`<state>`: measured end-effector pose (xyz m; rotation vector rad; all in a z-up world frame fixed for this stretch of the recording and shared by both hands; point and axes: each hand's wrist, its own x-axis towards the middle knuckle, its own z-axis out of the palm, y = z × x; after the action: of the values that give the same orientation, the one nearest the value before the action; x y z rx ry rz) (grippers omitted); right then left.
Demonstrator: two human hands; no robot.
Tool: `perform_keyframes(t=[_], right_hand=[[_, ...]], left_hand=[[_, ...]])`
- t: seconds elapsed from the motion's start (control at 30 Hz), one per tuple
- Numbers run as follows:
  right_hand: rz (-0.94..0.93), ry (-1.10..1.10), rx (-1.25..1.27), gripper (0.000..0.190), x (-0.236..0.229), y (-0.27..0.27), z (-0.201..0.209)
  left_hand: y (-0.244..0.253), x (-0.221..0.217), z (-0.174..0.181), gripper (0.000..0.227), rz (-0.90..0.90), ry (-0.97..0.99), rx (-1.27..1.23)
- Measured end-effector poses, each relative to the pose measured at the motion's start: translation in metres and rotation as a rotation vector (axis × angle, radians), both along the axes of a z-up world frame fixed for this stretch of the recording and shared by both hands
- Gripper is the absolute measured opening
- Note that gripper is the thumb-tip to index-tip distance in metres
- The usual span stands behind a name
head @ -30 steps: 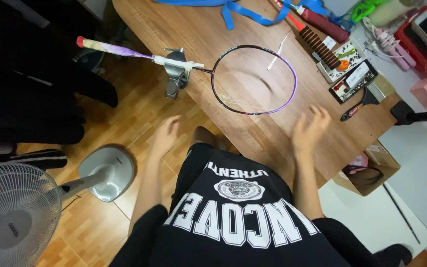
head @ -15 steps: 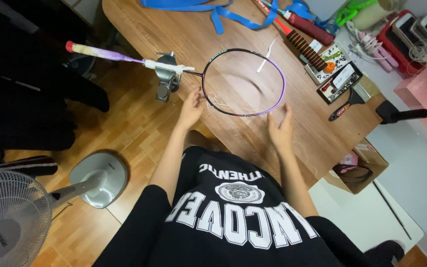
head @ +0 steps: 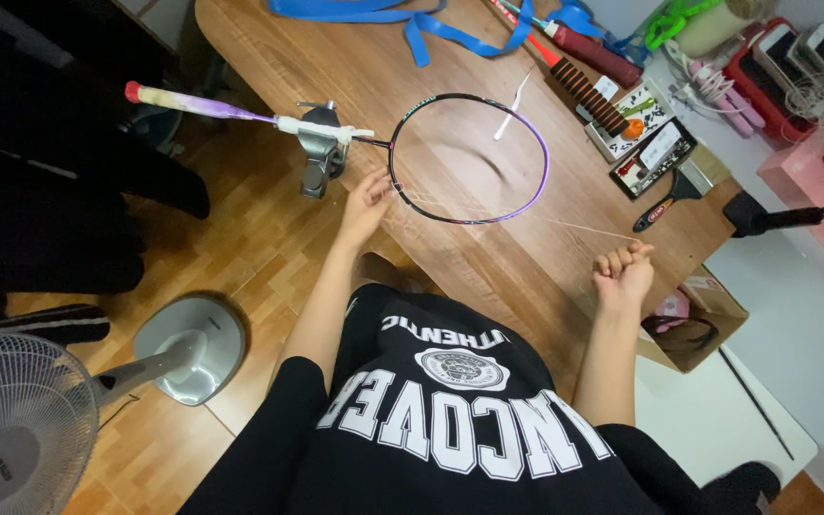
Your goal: The person is stringing a badminton racket that is clamped to a wooden table. They measure and tie knots in the white string, then thread it through the grommets of the racket frame.
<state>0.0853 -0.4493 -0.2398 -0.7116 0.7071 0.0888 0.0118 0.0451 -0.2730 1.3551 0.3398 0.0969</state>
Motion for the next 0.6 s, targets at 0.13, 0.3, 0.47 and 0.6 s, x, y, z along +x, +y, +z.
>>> perform_keyframes(t=[0.13, 0.3, 0.47, 0.6], right_hand=[[0.041, -0.016, 0.030, 0.042, -0.007, -0.013, -0.014], [0.044, 0.032, 0.031, 0.044, -0.005, -0.031, -0.028], [-0.018, 0.057, -0.052, 0.046, -0.002, -0.050, -0.037], [0.000, 0.061, -0.087, 0.046, -0.003, -0.046, -0.031]], left_hand=[[0.008, -0.016, 0.037, 0.033, -0.037, 0.165, -0.071], [0.037, -0.063, 0.061, 0.033, -0.044, 0.432, -0.070], [0.099, -0.173, 0.054, 0.036, -0.177, 0.715, 0.271], [0.164, -0.300, -0.017, 0.031, 0.021, 0.776, 0.766]])
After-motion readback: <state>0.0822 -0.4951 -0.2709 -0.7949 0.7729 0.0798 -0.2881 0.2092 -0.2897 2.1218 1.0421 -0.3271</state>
